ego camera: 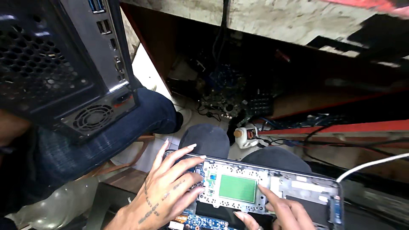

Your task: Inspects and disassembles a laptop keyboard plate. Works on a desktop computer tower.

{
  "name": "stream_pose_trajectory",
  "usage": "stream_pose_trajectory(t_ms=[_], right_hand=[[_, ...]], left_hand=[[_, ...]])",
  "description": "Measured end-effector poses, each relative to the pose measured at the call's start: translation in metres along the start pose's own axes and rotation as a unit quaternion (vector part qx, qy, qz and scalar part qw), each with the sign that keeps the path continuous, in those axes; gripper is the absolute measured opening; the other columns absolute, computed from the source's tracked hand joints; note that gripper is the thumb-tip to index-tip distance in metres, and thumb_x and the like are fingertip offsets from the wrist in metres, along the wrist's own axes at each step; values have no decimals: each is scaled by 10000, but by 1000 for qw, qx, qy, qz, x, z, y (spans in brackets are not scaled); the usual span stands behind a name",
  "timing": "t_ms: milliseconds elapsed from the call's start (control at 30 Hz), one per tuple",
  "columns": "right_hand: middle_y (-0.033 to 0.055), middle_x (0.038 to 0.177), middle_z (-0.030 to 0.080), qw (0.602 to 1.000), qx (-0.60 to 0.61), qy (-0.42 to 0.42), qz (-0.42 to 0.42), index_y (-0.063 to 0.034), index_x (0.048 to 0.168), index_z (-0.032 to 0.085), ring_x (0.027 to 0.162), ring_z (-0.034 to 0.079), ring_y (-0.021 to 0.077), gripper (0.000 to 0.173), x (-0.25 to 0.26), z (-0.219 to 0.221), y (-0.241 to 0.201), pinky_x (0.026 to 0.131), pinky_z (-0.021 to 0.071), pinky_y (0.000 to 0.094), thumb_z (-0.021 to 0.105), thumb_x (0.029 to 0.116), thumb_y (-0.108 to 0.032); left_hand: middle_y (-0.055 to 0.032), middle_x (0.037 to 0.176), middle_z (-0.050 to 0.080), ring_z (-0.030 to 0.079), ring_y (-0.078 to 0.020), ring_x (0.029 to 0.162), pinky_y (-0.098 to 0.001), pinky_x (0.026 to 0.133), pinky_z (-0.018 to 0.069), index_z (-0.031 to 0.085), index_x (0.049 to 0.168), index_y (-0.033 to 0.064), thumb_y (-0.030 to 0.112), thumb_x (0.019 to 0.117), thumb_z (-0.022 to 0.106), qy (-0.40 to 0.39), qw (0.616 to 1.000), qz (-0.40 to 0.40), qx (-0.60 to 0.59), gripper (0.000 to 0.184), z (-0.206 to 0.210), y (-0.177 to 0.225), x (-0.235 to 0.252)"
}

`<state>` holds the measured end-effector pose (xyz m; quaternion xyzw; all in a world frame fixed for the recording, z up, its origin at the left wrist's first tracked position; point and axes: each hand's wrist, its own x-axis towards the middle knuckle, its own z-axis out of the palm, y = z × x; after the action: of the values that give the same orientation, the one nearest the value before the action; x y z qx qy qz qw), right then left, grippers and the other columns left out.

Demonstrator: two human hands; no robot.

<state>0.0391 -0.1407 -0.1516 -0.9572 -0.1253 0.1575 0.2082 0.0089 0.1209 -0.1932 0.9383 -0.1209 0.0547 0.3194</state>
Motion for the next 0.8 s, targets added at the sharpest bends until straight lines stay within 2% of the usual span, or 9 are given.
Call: stream_pose_trajectory(t_ms=[100,200,367,467,533,700,800], right_hand=[[214,976,677,1000,4,-18,-7,33,1306,673,667,622,272,667,2,-3,0,569,506,396,832,837,-413],[202,979,680,1000,4,-21,-9,11,1308,684,670,626,266,594,3,-3,2,573,511,385,808,875,-376],[186,938,685,1000,-1,-6,-21,9,1270,697,640,612,269,590,4,0,6,567,490,417,799,871,-414],[180,934,683,1000,-2,1,-28,1,1269,703,635,606,256,595,3,1,9,559,479,406,787,876,-438],[180,953,686,999,-6,3,-32,-4,1273,705,657,621,258,599,2,0,9,572,489,402,788,873,-443],[207,1002,665,999,11,3,-35,-5,1297,695,681,614,252,612,1,0,12,589,495,381,820,855,-409],[207,995,658,999,18,11,-33,-14,1295,703,685,610,243,595,1,2,13,587,497,362,828,851,-389]], left_hand=[[17,1408,624,419,-225,1470,-605,1245,237,728,1067,179,348,1007,617,1,1000,-8,-17,211,-2,0,-1],[8,1425,611,413,-225,1473,-605,1240,240,726,1069,189,356,997,621,3,1000,-20,-3,210,-3,2,-2],[-31,1451,586,365,-255,1503,-631,1237,207,708,1076,197,403,990,634,-7,999,-25,43,235,-1,9,-2],[-27,1437,598,393,-250,1488,-629,1226,227,698,1110,197,416,985,633,-13,998,-33,50,261,0,9,0],[-26,1425,607,405,-254,1479,-630,1223,237,695,1142,191,431,980,631,-13,998,-34,47,297,-1,9,0],[-49,1503,538,356,-267,1507,-649,1219,219,655,1270,230,615,939,603,-46,997,-16,60,510,-3,7,-3],[-59,1533,510,327,-271,1522,-652,1220,207,643,1314,245,617,935,599,-60,995,-2,74,533,-2,5,-5]])
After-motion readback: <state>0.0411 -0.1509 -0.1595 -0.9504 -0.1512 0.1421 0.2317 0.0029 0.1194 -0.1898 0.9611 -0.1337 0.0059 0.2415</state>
